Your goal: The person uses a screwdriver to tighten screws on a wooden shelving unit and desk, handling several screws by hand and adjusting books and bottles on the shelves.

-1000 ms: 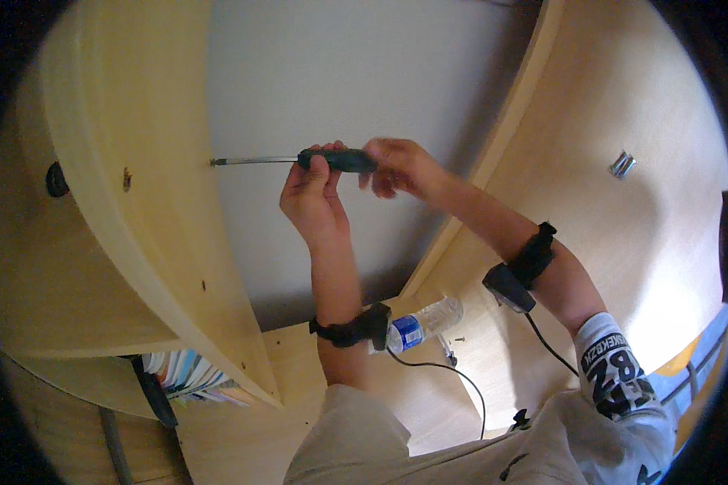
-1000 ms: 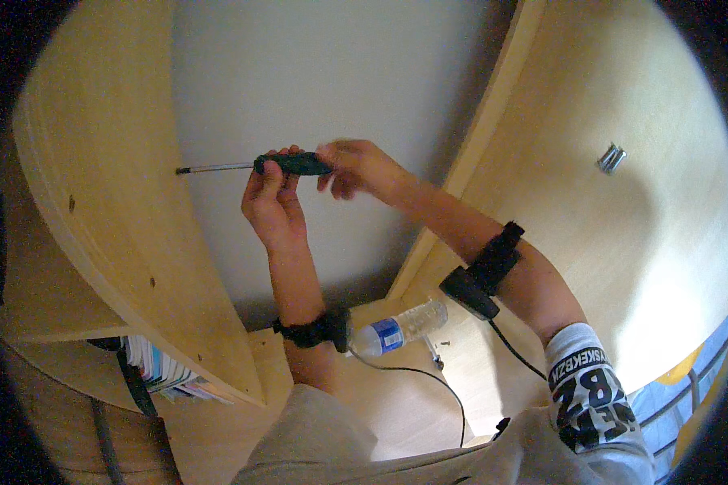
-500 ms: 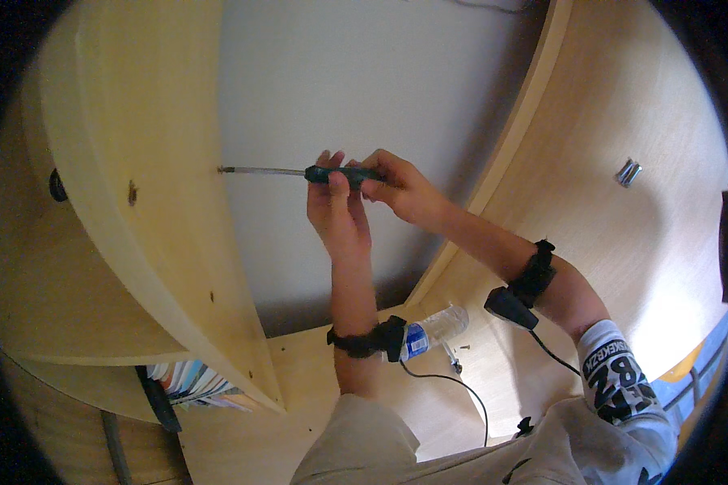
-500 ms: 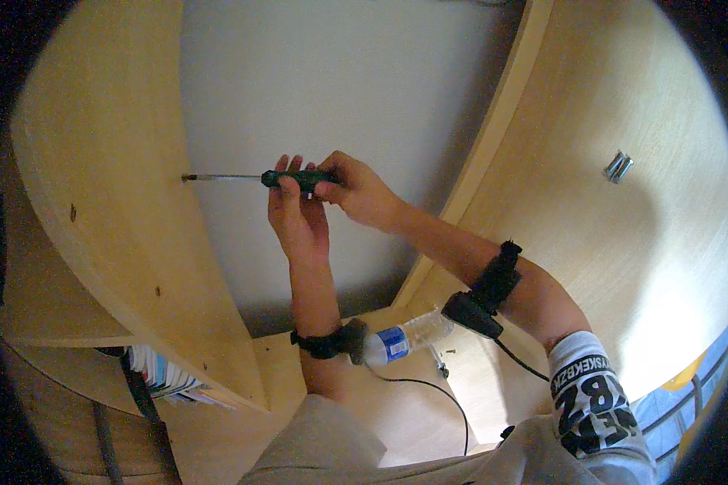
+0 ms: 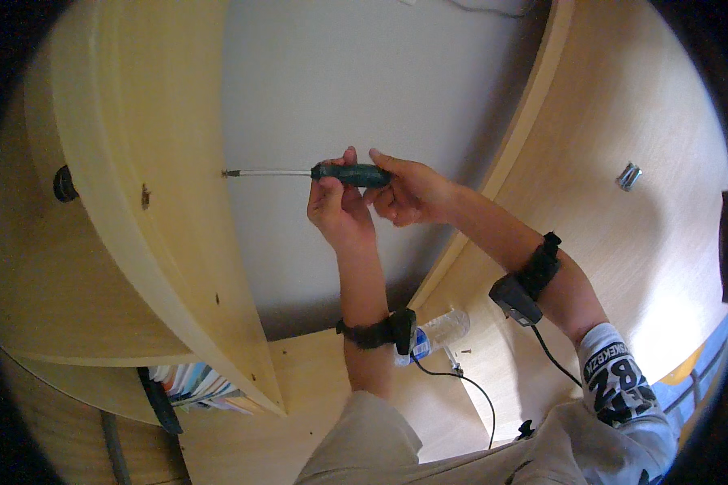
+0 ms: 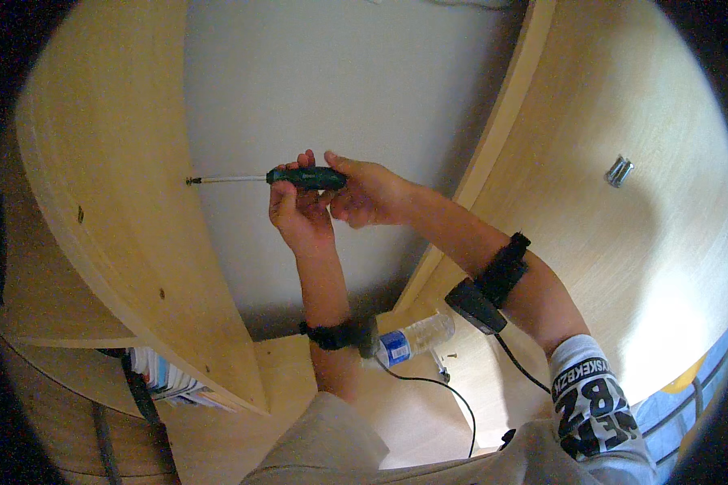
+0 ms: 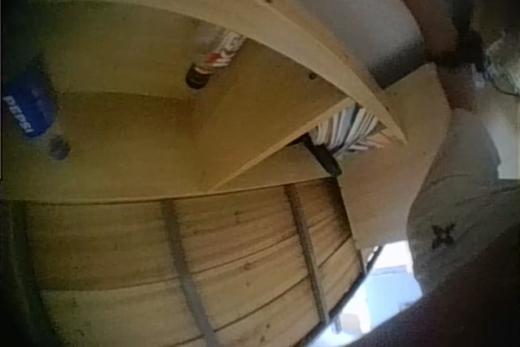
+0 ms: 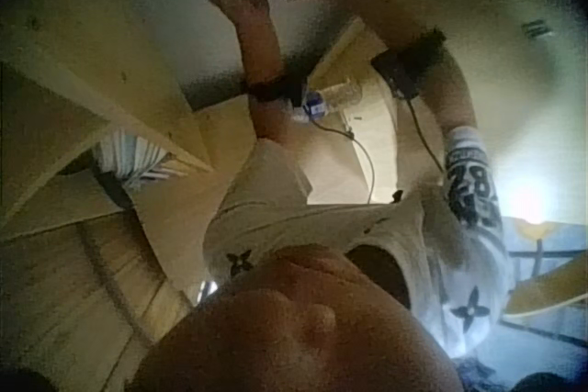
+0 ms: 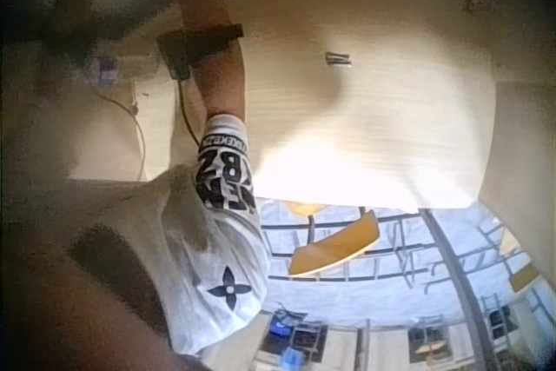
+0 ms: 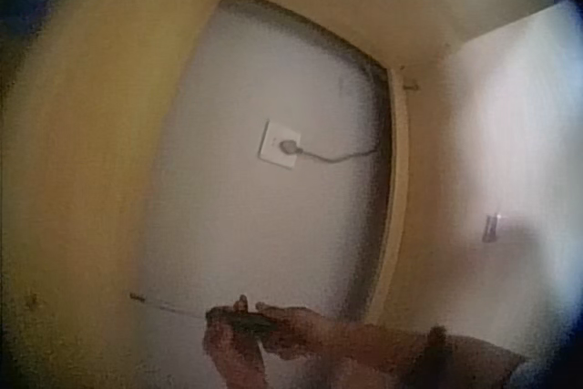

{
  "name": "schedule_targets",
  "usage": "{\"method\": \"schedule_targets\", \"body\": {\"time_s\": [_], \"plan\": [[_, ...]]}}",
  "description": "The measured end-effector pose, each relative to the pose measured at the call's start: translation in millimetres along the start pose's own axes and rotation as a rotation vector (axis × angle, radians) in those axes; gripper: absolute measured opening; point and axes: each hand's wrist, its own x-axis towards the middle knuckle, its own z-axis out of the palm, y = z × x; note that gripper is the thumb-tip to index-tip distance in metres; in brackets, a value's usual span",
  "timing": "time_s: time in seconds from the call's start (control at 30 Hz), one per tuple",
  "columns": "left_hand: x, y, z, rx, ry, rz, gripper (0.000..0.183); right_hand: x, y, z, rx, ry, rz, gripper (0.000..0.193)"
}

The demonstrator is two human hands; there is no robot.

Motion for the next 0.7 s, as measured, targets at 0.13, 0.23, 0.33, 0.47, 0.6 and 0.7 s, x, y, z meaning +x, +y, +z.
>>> {"method": "schedule_targets", "body": {"time_s": [0.13, 0.23, 0.33, 0.47, 0.6, 0.7], "plan": [[4, -1, -11, -0.149, -0.244, 0.026, 0.044, 9, 12, 11, -0.119, 0.085, -0.164, 0.039], [0, -2, 27, -0.199, -0.17, 0.031, 0.053, 7, 10, 18, -0.521, 0.349, -0.559, 0.027], [-10, 7, 35, 0.011, -0.086, -0.016, 0.056, 4, 16, 25, -0.708, 0.376, -0.693, 0.012], [-9, 11, 47, 0.094, 0.253, -0.061, 0.05, 8, 29, 32, -0.744, 0.43, -0.906, 0.022], [-12, 11, 46, 0.031, 0.344, -0.006, 0.035, 5, 36, 40, -0.912, 0.579, -0.849, 0.03], [-14, 8, 44, 0.037, 0.344, 0.054, 0.032, 17, 39, 24, -0.828, 0.568, -0.889, 0.024]]}}
